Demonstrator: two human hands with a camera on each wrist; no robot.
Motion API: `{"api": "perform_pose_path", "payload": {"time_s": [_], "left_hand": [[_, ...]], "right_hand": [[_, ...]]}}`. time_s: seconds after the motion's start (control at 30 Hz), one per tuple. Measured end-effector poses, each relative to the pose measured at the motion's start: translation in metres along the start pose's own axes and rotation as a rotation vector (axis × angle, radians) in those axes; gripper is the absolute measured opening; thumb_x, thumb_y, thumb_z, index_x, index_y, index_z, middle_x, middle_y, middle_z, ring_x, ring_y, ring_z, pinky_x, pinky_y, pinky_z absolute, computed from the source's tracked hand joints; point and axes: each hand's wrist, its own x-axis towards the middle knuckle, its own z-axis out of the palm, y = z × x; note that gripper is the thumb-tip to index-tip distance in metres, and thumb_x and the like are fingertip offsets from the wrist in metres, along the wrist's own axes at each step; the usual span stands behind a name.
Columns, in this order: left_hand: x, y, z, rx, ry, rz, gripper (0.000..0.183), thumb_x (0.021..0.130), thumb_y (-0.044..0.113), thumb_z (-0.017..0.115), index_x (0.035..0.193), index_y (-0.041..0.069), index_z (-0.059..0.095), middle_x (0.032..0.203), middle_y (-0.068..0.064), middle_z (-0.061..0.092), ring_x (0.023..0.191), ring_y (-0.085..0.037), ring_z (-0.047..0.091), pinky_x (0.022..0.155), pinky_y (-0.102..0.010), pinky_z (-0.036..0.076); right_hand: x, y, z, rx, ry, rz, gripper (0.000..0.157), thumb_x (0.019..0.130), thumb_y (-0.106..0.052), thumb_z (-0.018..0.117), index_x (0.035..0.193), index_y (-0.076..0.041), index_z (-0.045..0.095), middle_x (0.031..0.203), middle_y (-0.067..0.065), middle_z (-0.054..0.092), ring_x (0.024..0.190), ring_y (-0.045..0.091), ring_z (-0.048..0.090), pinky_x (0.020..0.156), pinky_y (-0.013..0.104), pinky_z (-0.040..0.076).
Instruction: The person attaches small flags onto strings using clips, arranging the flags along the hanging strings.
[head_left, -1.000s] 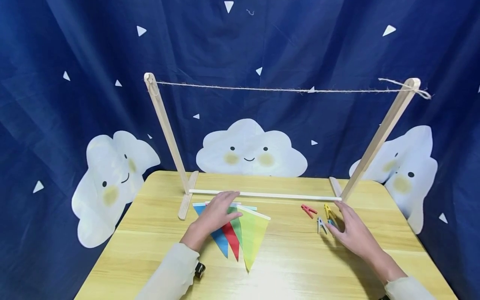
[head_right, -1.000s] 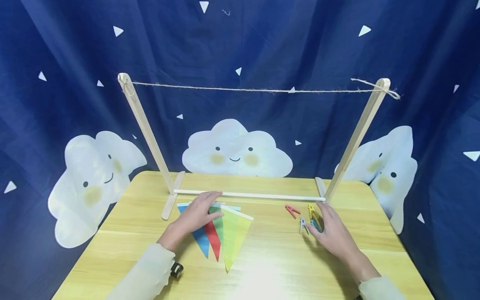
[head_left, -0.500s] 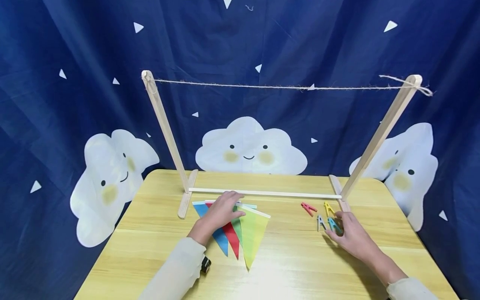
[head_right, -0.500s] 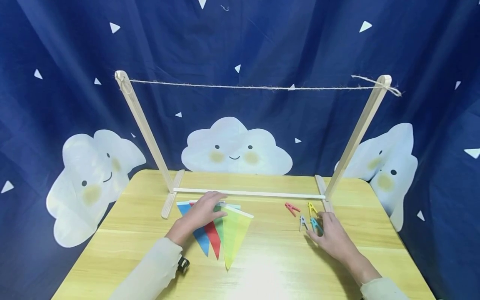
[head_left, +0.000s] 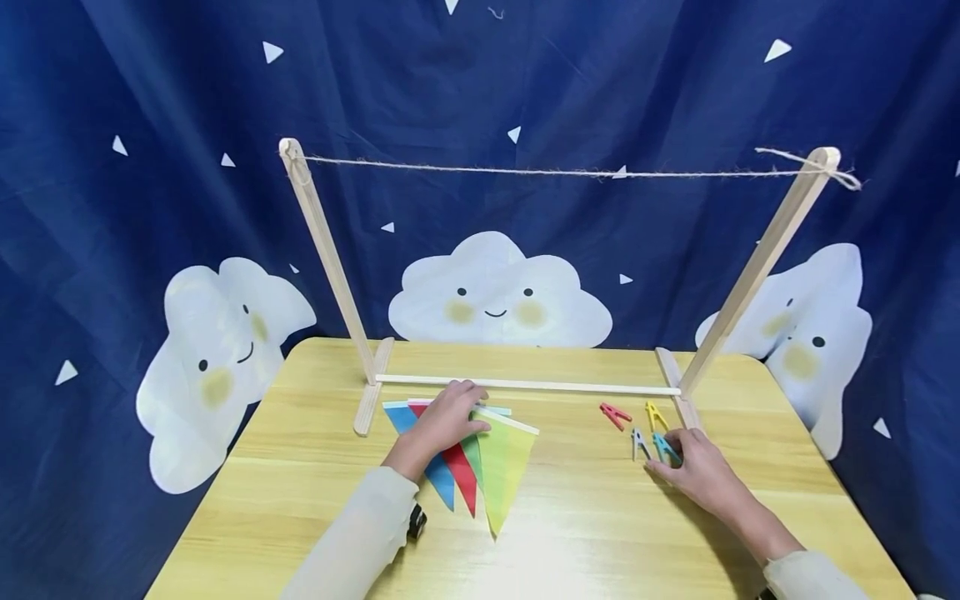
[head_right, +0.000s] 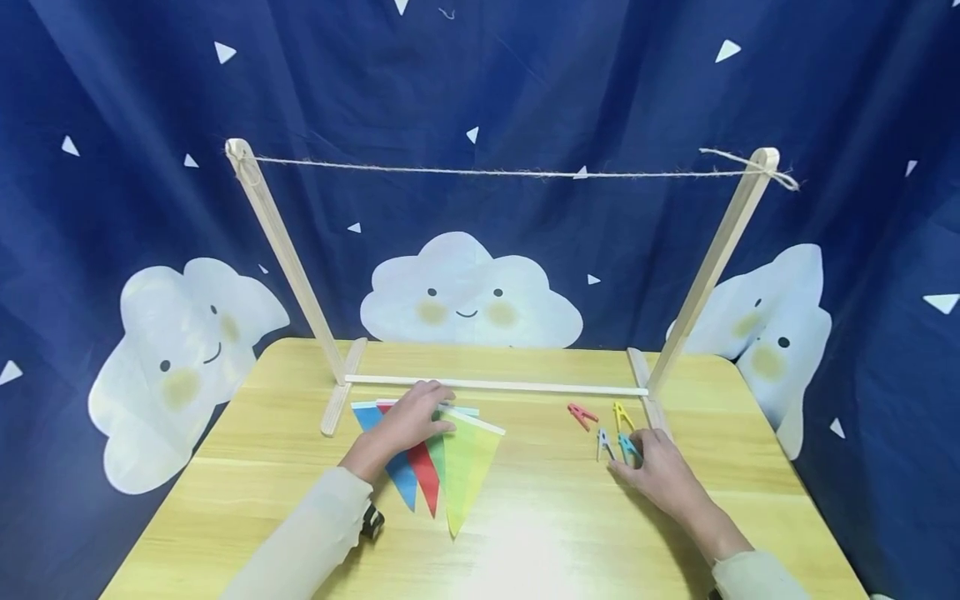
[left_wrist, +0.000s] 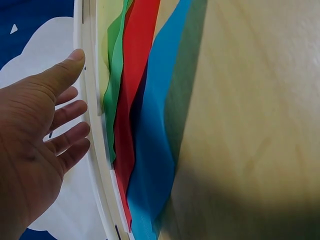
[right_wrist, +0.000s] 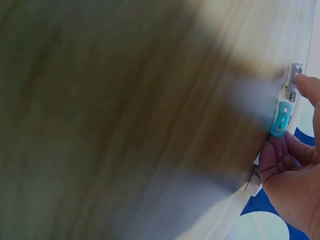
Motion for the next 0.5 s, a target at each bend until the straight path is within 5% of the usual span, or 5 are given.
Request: {"api": "perform_pose_path", "payload": {"time_s": [0.5], "left_hand": [[0.0034,-0.0023,0.0088,0.021,-0.025,-0.015,0.04,0.09,0.026,0.082,0.12,0.002,0.07,0.128,-0.014,0.066,0.122,-0.032,0.057,0.11,-0.045,0.046]], "right_hand": [[-0.0059,0.0013,-0.0046,-0.03,-0.013,0.055,0.045,0.082,-0.025,0.087,0.102,0.007,0.062,0.092,0.016,0.06,0.078,0.023,0.056,0.068,0.041,0.05]]}}
